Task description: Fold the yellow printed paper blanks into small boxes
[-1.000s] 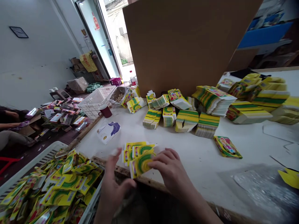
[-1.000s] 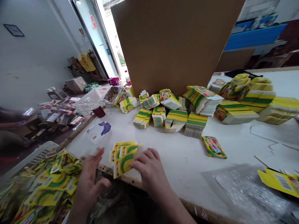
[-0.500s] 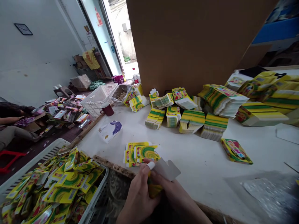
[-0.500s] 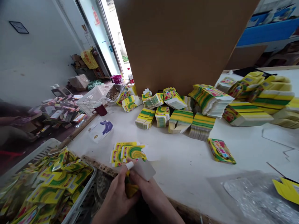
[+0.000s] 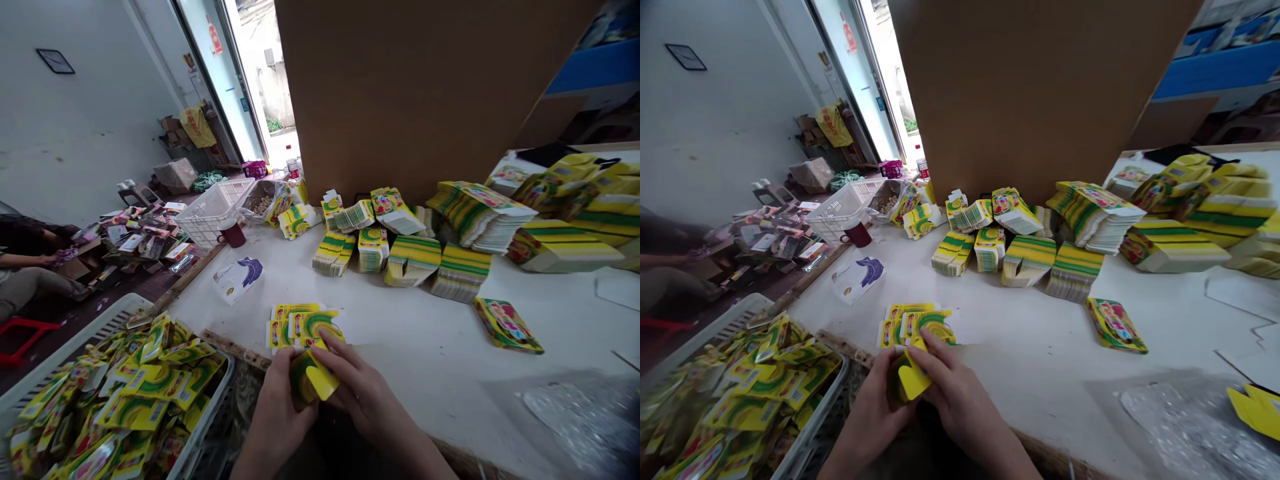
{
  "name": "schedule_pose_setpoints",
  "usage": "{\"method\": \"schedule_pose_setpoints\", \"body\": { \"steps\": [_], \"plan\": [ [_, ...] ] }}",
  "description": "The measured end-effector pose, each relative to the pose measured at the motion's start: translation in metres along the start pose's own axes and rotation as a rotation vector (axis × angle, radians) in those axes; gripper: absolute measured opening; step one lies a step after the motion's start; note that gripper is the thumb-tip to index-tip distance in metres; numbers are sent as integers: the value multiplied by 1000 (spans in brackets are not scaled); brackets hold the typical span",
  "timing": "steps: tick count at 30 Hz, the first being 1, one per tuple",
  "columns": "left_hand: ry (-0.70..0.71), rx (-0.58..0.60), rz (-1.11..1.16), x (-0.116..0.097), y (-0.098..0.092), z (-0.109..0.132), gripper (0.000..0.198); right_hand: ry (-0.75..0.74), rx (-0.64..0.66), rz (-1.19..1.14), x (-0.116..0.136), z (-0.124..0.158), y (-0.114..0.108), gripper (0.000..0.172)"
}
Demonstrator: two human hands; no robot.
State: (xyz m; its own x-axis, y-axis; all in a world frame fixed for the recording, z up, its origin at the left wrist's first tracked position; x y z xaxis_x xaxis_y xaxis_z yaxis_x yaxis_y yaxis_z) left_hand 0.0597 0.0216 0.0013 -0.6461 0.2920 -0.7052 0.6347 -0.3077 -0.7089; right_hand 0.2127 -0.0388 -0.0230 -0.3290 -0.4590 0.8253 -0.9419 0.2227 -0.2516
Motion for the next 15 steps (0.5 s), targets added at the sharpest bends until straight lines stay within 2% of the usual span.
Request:
{"method": "schedule_pose_setpoints", "body": {
  "steps": [2, 6, 8, 11, 13, 15],
  "plan": [
    [8, 9, -39, -5, -11, 2, 50, -14, 105, 27, 2, 0, 0, 50],
    [50, 42, -110, -15, -27, 2, 52, 46, 236, 71, 9, -2, -2, 28],
    [61, 84, -128, -17, -29, 2, 50, 44, 276, 98, 11, -1, -1, 30],
    [55, 117, -149, -16, -24, 3, 55, 60, 250, 162, 9, 1, 4, 40],
    [37, 132, -160, -13, -17, 5, 68, 83, 201, 188, 6, 1, 7, 38],
    [19, 129, -166, -11, -13, 7, 73, 90, 190, 186, 6, 1, 6, 33]
  ]
}}
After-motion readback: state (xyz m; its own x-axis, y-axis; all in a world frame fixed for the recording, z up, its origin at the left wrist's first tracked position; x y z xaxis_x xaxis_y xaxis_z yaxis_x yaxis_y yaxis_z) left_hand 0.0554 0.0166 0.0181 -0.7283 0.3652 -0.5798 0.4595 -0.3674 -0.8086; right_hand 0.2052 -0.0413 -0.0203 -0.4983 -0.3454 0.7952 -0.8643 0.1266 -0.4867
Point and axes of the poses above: each hand's wrist, its own z-axis away from the middle knuckle, its own y-axis out of the palm, x = y × z, the point moved 3 cm from there along -z, towards the middle knuckle, and after that the axes turned 5 degrees about -y, right-handed, at the moved point
